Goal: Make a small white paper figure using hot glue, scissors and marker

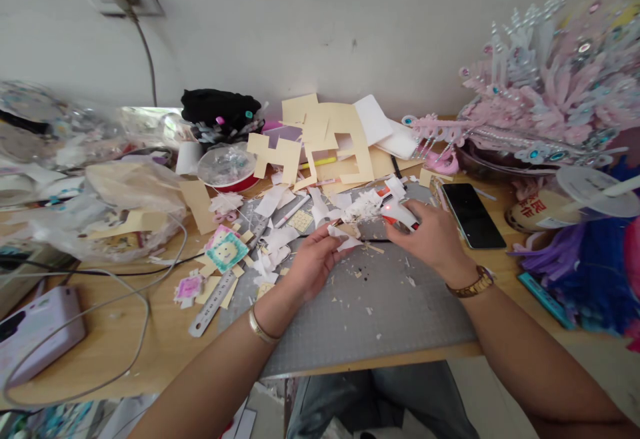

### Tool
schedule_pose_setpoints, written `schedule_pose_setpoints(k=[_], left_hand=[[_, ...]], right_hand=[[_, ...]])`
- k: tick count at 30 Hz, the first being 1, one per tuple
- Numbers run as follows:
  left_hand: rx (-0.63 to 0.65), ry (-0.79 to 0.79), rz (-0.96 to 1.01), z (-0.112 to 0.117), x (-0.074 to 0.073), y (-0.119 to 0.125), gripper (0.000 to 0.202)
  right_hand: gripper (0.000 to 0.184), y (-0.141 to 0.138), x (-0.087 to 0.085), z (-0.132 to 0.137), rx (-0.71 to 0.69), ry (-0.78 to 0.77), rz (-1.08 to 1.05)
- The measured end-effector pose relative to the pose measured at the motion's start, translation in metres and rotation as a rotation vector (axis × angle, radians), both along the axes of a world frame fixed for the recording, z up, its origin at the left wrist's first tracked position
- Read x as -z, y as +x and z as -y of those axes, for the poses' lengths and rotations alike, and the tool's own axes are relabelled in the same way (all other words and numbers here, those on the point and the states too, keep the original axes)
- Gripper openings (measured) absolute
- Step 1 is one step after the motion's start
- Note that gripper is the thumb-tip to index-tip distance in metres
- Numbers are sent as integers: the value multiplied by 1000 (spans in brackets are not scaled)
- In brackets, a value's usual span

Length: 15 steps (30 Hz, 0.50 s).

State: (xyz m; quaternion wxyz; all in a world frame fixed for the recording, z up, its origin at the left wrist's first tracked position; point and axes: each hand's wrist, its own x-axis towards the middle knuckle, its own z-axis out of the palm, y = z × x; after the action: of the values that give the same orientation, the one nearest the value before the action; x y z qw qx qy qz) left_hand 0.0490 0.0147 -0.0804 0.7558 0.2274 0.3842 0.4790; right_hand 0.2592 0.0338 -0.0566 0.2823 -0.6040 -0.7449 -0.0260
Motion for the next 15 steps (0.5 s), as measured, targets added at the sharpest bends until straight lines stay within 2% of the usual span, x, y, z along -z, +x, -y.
schedule_pose_setpoints(k=[15], left_hand=[[-23,-1,12,-1,-1,0,25]], right_hand=[[21,2,0,-1,21,-15,-9]])
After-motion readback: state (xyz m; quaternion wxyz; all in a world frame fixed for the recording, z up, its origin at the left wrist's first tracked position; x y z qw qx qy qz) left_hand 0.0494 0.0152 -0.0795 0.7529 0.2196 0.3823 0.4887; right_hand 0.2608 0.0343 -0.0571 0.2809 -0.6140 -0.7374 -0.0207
